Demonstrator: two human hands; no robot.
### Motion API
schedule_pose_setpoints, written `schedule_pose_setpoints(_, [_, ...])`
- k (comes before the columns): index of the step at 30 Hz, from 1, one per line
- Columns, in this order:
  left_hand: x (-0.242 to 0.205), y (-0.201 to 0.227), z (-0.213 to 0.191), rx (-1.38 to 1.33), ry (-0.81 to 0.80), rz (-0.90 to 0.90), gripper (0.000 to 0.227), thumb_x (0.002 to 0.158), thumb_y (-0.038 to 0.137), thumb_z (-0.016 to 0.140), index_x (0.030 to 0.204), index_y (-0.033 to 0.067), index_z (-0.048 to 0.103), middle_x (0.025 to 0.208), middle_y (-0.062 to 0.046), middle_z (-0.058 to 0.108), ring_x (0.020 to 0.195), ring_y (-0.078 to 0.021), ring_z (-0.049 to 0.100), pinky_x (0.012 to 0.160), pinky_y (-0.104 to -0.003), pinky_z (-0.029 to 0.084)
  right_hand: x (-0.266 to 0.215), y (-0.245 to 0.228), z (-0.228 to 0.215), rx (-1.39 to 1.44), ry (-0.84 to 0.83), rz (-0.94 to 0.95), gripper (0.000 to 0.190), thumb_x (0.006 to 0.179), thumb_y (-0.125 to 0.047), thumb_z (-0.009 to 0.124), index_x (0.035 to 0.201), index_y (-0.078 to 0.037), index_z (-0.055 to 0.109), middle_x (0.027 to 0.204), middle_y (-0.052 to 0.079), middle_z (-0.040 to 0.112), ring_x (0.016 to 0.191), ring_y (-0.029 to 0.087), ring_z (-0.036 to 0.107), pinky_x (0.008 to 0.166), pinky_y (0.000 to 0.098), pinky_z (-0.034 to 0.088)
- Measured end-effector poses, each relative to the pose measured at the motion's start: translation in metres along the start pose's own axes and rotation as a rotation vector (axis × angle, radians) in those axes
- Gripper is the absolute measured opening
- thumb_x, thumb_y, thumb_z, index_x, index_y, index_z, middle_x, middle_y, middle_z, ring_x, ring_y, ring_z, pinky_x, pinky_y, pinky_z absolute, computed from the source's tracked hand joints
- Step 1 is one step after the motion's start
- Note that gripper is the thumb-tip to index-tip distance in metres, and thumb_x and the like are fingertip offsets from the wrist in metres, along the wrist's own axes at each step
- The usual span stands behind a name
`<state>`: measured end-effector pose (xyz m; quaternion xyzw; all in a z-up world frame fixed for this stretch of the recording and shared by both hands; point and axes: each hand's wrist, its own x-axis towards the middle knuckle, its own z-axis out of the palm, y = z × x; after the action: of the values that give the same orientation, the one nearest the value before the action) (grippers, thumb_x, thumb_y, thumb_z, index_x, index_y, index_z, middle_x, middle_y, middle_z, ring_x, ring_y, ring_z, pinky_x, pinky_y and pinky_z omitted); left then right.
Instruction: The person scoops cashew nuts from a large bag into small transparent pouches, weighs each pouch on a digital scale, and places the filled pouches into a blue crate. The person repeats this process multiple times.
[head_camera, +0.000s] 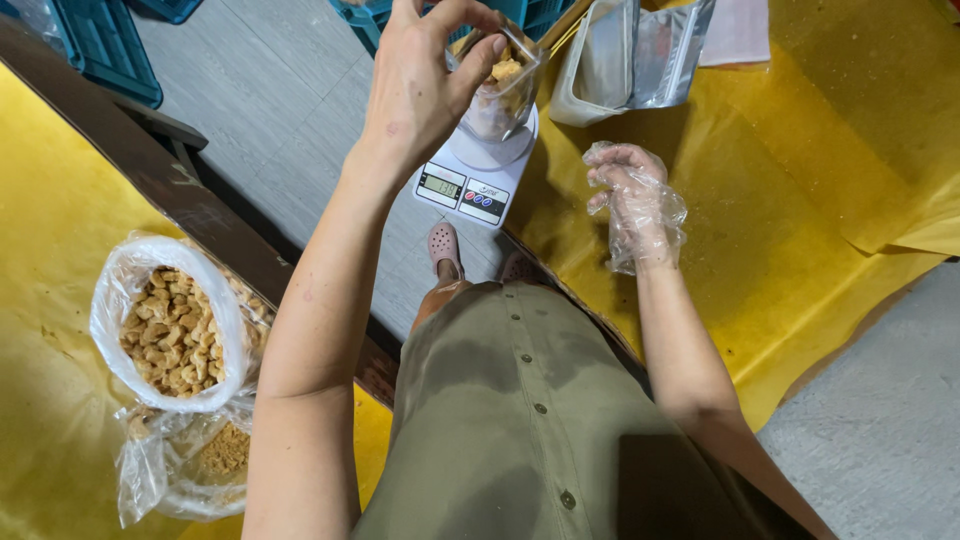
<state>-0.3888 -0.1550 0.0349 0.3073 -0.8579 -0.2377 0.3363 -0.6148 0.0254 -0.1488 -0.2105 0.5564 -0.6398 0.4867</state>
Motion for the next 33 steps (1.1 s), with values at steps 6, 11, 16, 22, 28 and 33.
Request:
schedule_pose_setpoints(6, [0.014,-0.021,0.005,0.206,-0.073,0.038,0.018,0.093,0.023,0.082,0.101,0.0079,0.076,0.121,-0.02,0.059,0.109,-0.0384,0.06,0.09,-0.048,0.051,-0.003,-0.007,0.015,-0.009,0.016,-0.026,0.015,0.091,0.003,0.063,0.105,-0.002,0.067,0.11,0.01,0.071,0.088,0.013,0.069,0.061,0.0251,0.06])
schedule_pose_setpoints(11, [0.028,-0.038,0.018,0.396,-0.094,0.235,0.005,0.085,0.012,0.078,0.087,0.0079,0.076,0.123,-0.015,0.064,0.107,-0.035,0.061,0.088,-0.045,0.053,-0.01,-0.015,0.026,0.0,0.019,0.017,0.013,0.092,0.001,0.063,0.104,-0.004,0.066,0.111,0.009,0.07,0.089,0.012,0.067,0.061,0.0246,0.06])
schedule_pose_setpoints(16, [0.041,-0.045,0.04,0.574,-0.249,0.233,0.006,0.081,0.012,0.074,0.085,0.01,0.077,0.09,-0.013,0.072,0.087,-0.0336,0.068,0.074,-0.048,0.055,-0.011,-0.017,0.03,0.005,0.033,0.007,0.013,0.093,0.0,0.063,0.105,-0.003,0.066,0.11,0.008,0.069,0.089,0.011,0.066,0.062,0.0245,0.059])
schedule_pose_setpoints(22, [0.054,-0.048,0.071,0.834,-0.496,0.098,0.013,0.084,0.009,0.068,0.081,0.0134,0.079,0.081,-0.012,0.075,0.076,-0.0297,0.076,0.06,-0.04,0.059,-0.01,-0.013,0.03,0.012,0.016,-0.011,0.013,0.093,-0.002,0.065,0.106,-0.003,0.066,0.108,0.007,0.068,0.089,0.011,0.067,0.061,0.0244,0.059])
schedule_pose_setpoints(28, [0.062,-0.056,0.095,0.826,-0.58,0.064,0.012,0.082,0.011,0.068,0.085,0.0147,0.08,0.084,-0.01,0.076,0.081,-0.0294,0.075,0.063,-0.04,0.059,-0.007,-0.006,0.03,0.026,-0.002,-0.026,0.013,0.093,-0.002,0.065,0.106,-0.002,0.067,0.107,0.007,0.069,0.088,0.011,0.067,0.061,0.0246,0.06])
schedule_pose_setpoints(33, [0.056,-0.062,0.099,0.89,-0.508,0.112,0.013,0.082,0.008,0.068,0.083,0.0133,0.08,0.083,-0.01,0.076,0.081,-0.0279,0.076,0.064,-0.039,0.06,-0.009,-0.001,0.026,0.042,0.015,-0.029,0.013,0.094,-0.002,0.065,0.106,-0.003,0.066,0.106,0.007,0.068,0.088,0.011,0.067,0.061,0.0244,0.059])
